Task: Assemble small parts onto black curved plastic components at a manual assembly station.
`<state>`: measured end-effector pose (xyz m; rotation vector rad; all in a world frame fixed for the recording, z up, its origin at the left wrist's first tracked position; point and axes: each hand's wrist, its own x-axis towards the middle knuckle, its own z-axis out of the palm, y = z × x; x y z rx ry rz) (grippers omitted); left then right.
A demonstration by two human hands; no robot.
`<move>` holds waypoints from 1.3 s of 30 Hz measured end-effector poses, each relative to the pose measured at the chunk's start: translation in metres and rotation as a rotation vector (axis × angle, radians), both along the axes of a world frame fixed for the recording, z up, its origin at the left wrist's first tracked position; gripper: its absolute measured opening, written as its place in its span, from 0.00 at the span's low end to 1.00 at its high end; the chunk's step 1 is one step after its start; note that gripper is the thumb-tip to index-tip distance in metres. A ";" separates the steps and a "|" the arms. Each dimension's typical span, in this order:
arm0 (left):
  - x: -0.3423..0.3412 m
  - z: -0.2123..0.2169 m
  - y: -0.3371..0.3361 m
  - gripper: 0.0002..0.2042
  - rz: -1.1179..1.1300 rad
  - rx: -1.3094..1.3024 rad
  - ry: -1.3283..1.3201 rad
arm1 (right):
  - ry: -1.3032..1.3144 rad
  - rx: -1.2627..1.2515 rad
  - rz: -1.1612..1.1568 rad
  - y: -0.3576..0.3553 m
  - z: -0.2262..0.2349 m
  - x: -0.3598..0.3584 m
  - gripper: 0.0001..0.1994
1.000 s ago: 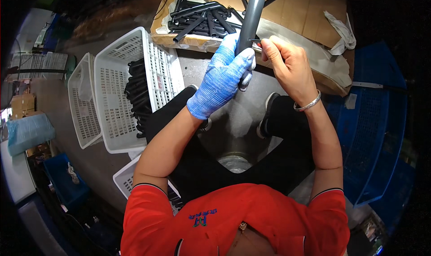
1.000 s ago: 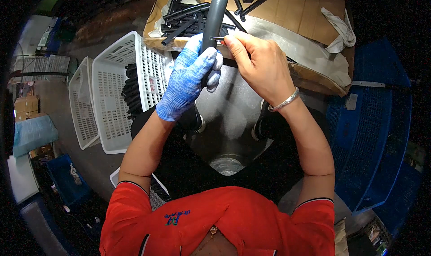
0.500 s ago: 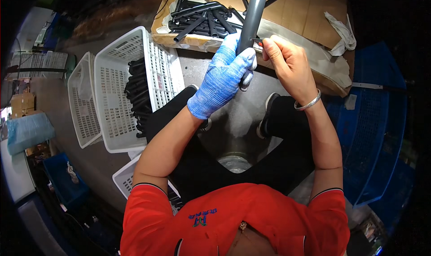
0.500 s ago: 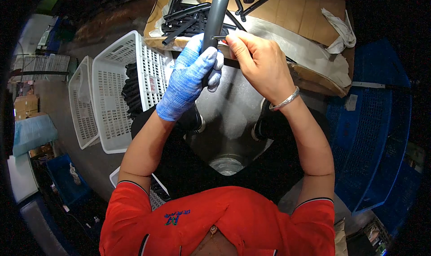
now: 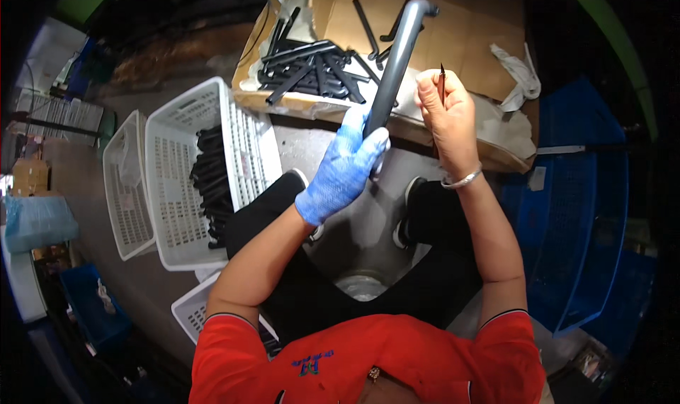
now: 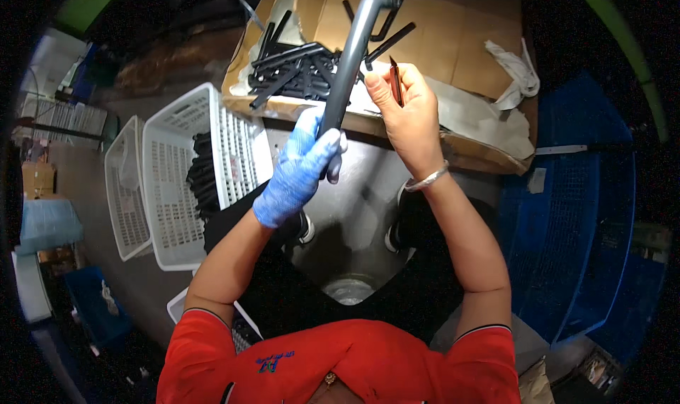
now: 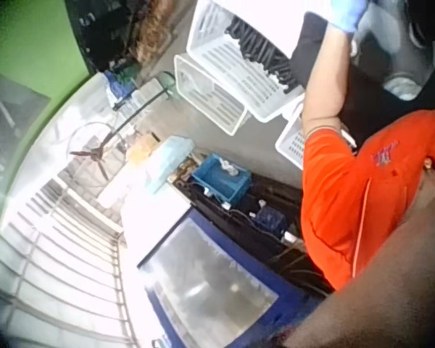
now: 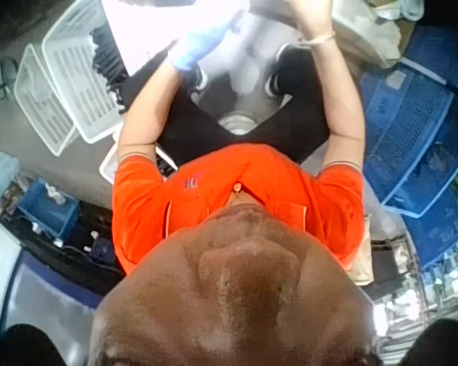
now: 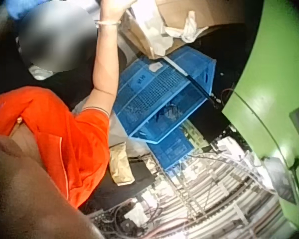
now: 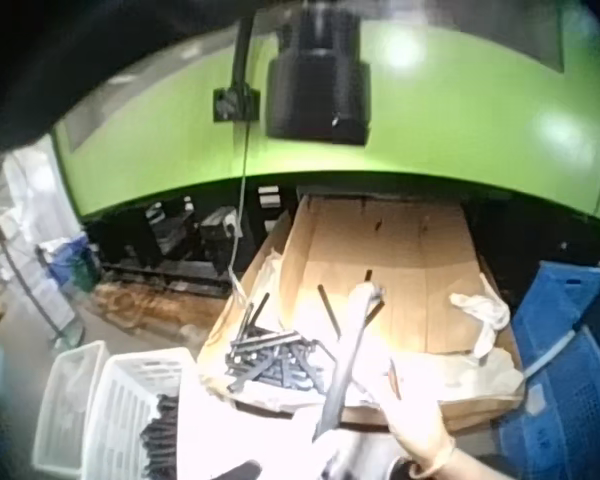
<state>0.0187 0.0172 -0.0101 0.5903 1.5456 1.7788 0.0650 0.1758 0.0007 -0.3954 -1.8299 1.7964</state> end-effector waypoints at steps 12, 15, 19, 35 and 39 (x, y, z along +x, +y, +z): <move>0.005 -0.009 0.011 0.11 -0.140 0.050 -0.057 | 0.010 -0.130 0.271 -0.002 0.009 0.004 0.17; 0.002 -0.013 0.006 0.14 -0.177 -0.109 0.053 | -0.042 -0.287 0.212 0.012 0.020 0.004 0.18; 0.005 -0.013 0.008 0.19 -0.027 0.022 -0.020 | -0.078 -0.293 0.296 0.001 0.014 0.007 0.19; 0.000 -0.018 0.011 0.17 0.374 0.016 0.536 | -0.073 -0.214 0.242 -0.021 -0.003 0.010 0.10; -0.008 0.001 0.007 0.14 0.304 0.202 0.145 | -0.108 -0.090 0.127 -0.025 -0.002 0.008 0.12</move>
